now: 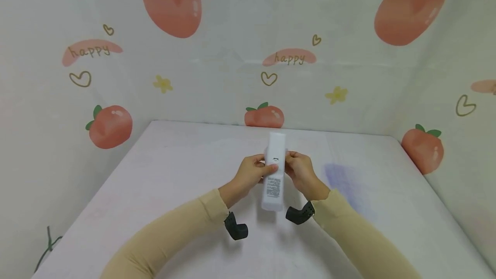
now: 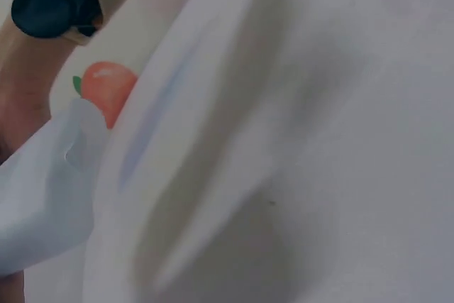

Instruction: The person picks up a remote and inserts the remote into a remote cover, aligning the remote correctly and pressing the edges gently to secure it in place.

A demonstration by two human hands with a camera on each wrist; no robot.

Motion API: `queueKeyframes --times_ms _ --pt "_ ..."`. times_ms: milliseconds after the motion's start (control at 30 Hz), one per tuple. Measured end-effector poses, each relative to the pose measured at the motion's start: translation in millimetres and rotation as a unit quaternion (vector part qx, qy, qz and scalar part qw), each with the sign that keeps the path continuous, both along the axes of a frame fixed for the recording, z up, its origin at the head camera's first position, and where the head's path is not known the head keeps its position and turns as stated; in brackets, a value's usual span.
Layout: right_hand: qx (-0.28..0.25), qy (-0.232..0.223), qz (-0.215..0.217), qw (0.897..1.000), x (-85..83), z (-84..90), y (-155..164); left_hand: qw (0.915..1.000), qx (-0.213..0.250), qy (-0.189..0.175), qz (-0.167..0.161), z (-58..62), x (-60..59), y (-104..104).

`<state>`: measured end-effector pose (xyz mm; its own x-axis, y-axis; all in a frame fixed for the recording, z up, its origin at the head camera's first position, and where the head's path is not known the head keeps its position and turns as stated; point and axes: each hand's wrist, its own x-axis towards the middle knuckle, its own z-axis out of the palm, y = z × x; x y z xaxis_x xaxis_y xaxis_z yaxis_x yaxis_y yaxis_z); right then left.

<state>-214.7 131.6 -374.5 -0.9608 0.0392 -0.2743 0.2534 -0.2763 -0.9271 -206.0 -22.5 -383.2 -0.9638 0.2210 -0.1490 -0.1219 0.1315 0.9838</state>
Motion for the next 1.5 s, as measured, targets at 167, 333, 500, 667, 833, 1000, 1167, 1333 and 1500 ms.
queueKeyframes --times_ms 167,333,500,667,833,1000,1167,1333,1500 --pt "0.025 0.015 0.015 0.999 9.5 1.9 -0.7 0.999 0.036 -0.008 0.025 -7.5 2.2 2.1" --pt "0.036 0.042 0.027 0.998 14.0 7.1 -3.0 0.9981 0.042 0.013 0.043 -7.2 1.4 2.3" --pt "0.075 0.051 0.05 0.995 11.5 9.5 -2.4 0.9979 0.031 0.041 0.04 -5.2 1.8 2.8" --pt "0.12 0.045 0.078 0.989 7.5 4.6 1.6 0.9977 0.009 0.059 0.032 -8.0 4.0 2.4" --pt "0.124 0.06 0.081 0.987 7.6 2.4 7.1 0.9981 0.001 0.06 0.013 -11.3 3.2 0.0" --pt "0.104 0.067 0.075 0.989 6.9 2.0 11.3 0.997 0.074 0.005 0.021 -11.9 -1.1 -4.5" --pt "0.082 0.079 0.107 0.988 5.5 -1.0 14.6 0.992 0.113 -0.028 0.049 -10.9 -3.2 -3.0" --pt "0.077 0.087 0.146 0.982 6.8 -2.1 16.4 0.9853 0.139 -0.033 0.093 -12.4 -1.7 1.1" --pt "0.089 0.089 0.141 0.982 8.3 2.9 15.3 0.9729 0.177 -0.018 0.148 -3.6 -0.7 10.7"
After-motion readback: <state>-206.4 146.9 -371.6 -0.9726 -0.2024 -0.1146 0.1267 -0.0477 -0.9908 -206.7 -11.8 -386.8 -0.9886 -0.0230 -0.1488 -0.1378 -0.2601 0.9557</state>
